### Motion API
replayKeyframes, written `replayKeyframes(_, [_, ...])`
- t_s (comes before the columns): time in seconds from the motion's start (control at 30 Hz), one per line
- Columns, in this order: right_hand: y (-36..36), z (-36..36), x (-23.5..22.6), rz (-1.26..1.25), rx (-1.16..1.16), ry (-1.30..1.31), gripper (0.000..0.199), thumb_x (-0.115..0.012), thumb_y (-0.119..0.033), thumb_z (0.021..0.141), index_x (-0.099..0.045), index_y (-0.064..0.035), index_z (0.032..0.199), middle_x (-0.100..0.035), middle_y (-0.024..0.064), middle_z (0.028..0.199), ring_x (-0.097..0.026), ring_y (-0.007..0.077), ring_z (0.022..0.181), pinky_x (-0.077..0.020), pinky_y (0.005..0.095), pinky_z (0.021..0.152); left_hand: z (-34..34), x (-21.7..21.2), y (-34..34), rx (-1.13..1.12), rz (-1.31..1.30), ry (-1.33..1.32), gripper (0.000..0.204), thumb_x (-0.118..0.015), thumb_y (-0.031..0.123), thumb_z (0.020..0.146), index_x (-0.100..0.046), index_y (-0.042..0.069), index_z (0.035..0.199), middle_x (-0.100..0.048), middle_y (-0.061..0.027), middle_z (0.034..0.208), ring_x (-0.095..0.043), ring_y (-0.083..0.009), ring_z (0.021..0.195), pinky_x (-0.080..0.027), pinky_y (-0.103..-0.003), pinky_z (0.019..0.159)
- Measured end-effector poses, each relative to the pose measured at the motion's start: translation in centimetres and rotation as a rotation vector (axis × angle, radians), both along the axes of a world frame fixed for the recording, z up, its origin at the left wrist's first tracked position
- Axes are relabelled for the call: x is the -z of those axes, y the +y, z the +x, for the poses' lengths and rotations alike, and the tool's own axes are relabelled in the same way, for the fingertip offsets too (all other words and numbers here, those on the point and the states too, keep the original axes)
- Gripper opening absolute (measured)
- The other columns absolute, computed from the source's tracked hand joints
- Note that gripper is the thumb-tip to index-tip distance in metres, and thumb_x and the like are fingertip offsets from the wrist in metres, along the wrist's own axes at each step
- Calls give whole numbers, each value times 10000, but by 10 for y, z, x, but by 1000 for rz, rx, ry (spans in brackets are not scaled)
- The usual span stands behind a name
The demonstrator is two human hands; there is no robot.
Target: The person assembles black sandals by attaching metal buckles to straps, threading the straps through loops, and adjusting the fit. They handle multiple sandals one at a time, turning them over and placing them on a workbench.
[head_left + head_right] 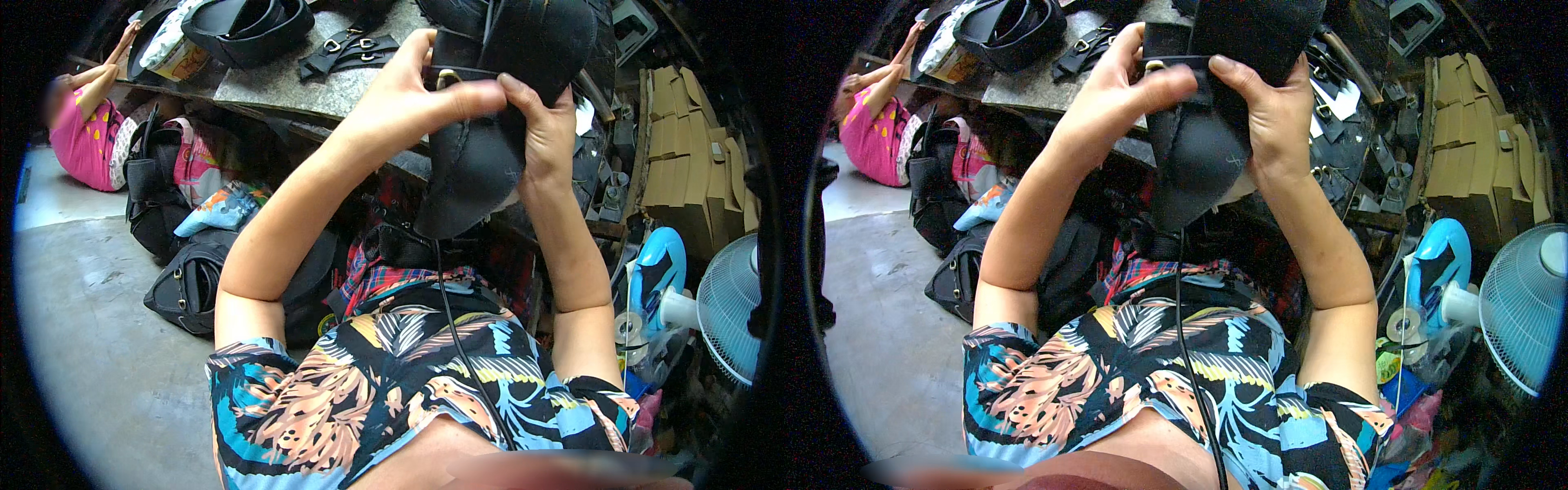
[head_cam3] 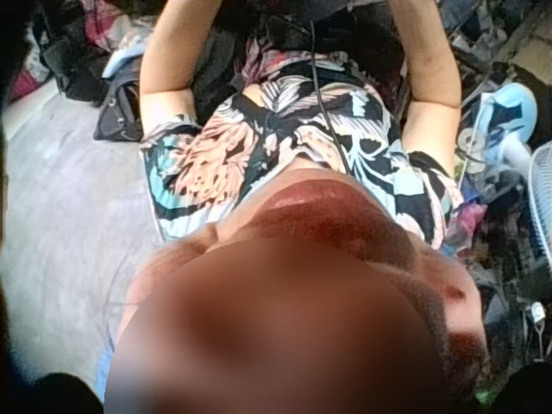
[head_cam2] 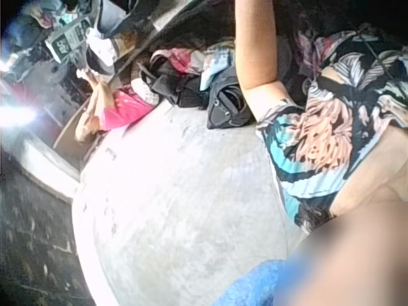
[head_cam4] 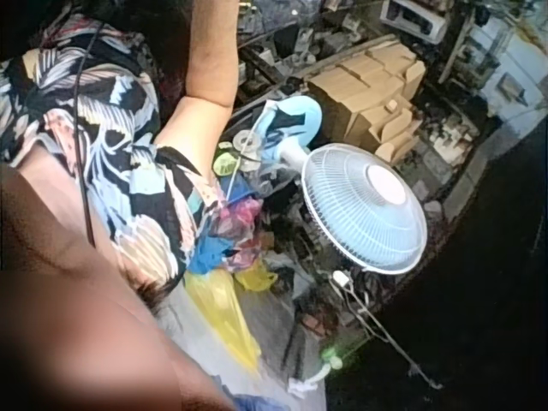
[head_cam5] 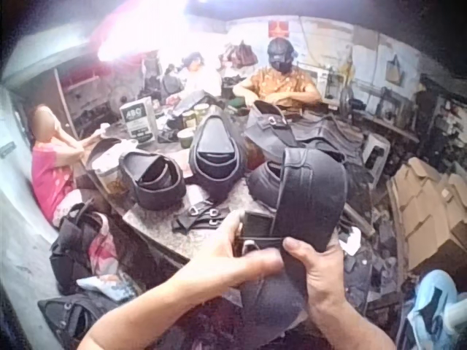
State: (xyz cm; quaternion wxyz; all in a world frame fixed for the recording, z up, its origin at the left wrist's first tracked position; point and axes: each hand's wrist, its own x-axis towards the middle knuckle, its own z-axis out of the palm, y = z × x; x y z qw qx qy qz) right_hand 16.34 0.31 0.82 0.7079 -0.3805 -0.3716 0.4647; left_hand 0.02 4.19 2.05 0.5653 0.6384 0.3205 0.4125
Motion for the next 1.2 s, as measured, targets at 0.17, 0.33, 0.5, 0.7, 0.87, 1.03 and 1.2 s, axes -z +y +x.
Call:
replayKeyframes(0.17, [1,0,11,27,89,-84,491,-780,-37,766,-577,-76,1212,-675,58,1083,-661,186,961,-545,340,875,6,7,-13,-66,-14,-70,693,-830,29,679,-468,33,1270,-650,-80,1054,-642,-154,937,-530,-298,849])
replayKeyframes(0.33, [2,1,14,18,118,-87,499,-784,-29,757,-583,-70,1212,-673,53,1097,-653,186,965,-520,324,889,12,8,-11,-77,-23,-128,637,-813,14,676,-487,25,1224,-661,-81,1008,-650,-152,898,-545,-291,801])
replayKeyframes(0.5, [2,-4,6,86,116,-17,477,-792,5,729,-607,-69,1162,-693,53,1053,-670,190,931,-533,323,869,15,9,-13,-83,-40,-123,622,-817,39,668,-487,7,1194,-646,-94,991,-633,-154,890,-540,-293,787])
replayKeyframes(0.7, [-8,-1,15,25,44,79,522,-789,-32,756,-564,-74,1225,-658,56,1152,-630,198,1032,-483,353,933,7,0,-7,-42,75,-92,587,-777,-1,657,-504,10,1176,-626,-57,998,-594,-122,914,-507,-276,818])
replayKeyframes(0.87, [-16,33,34,69,-394,322,519,-643,-347,925,-499,-70,1340,-598,98,1288,-570,240,1183,-420,401,1029,-15,-12,-7,47,175,-35,612,-780,-9,659,-516,35,1210,-623,-49,1023,-593,-135,960,-489,-281,864])
replayKeyframes(1.03, [-10,69,11,-24,-788,402,894,-350,-745,888,-371,-53,1453,-536,192,1357,-547,346,1217,-480,487,957,-37,-35,-9,141,677,229,659,-815,3,620,-557,101,1218,-640,-99,1079,-629,-263,1022,-496,-339,900])
replayKeyframes(1.2, [-14,68,-4,-384,-844,35,965,-374,-762,878,-394,33,1425,-582,187,1292,-636,249,1087,-567,401,817,-32,-46,-21,255,1184,580,668,-733,-8,539,-660,211,1166,-608,-64,1225,-533,-306,1210,-355,-484,1094])
